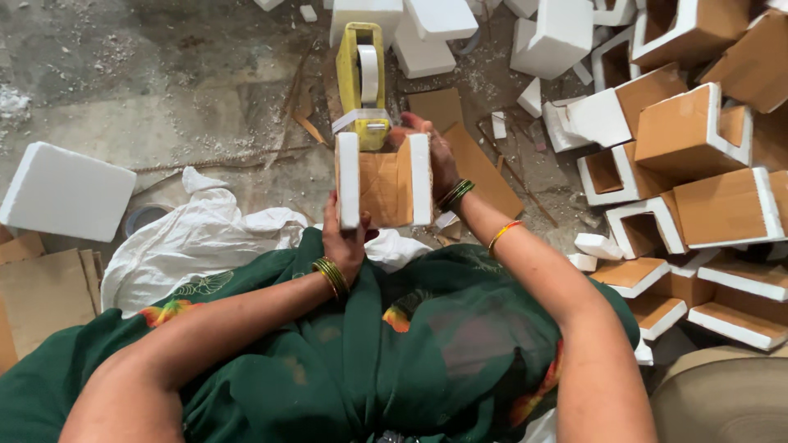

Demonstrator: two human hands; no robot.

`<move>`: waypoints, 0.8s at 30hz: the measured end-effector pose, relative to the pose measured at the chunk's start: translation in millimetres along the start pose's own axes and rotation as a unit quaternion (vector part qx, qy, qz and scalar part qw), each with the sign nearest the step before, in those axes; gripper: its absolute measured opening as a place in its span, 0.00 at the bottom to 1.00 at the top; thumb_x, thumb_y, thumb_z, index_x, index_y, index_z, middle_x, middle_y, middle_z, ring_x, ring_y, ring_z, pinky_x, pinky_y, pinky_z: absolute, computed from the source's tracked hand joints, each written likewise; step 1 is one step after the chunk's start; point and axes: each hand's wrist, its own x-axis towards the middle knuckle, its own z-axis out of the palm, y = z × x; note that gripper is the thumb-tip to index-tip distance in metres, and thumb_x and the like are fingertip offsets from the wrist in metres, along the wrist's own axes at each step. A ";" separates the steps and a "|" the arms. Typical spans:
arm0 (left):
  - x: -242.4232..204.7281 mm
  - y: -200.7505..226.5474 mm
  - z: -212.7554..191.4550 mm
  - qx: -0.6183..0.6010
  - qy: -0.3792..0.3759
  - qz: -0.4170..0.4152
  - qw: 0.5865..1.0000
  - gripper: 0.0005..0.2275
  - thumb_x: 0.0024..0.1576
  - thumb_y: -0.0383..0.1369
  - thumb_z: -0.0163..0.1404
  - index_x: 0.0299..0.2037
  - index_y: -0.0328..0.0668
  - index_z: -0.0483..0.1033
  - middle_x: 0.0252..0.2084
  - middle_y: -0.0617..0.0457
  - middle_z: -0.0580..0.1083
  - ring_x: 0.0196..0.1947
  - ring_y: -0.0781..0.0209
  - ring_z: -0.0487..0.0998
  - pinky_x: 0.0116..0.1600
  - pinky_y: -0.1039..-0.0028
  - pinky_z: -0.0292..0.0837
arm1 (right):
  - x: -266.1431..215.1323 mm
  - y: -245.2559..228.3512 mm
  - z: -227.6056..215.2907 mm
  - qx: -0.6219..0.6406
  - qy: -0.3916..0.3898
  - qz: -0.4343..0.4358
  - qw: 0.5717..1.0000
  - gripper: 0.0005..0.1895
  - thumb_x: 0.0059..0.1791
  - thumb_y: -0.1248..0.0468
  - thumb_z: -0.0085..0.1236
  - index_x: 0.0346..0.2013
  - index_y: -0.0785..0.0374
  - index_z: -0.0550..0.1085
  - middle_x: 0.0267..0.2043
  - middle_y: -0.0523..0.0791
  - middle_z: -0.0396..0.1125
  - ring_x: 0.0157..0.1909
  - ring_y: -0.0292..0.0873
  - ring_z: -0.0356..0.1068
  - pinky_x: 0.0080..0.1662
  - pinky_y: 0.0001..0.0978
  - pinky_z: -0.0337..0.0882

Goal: The person sits on the floor and assembles small boxes by fitting white foam inserts into brown cardboard frames. They use a handheld tape dispenser to secure the joints of the foam and cardboard pieces. The person repeatedly picks up components, aligns them, and applies tape to create finished box units.

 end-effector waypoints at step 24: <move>-27.9 -24.2 -33.2 0.154 -0.005 -0.016 0.988 0.29 0.57 0.24 0.53 0.69 0.39 0.56 0.49 0.50 0.74 0.42 0.60 0.76 0.44 0.70 0.77 | 61.6 114.6 0.9 -0.073 -0.210 0.332 0.917 0.20 0.46 0.58 0.68 0.48 0.67 0.78 0.44 0.45 0.77 0.47 0.40 0.77 0.48 0.31 0.77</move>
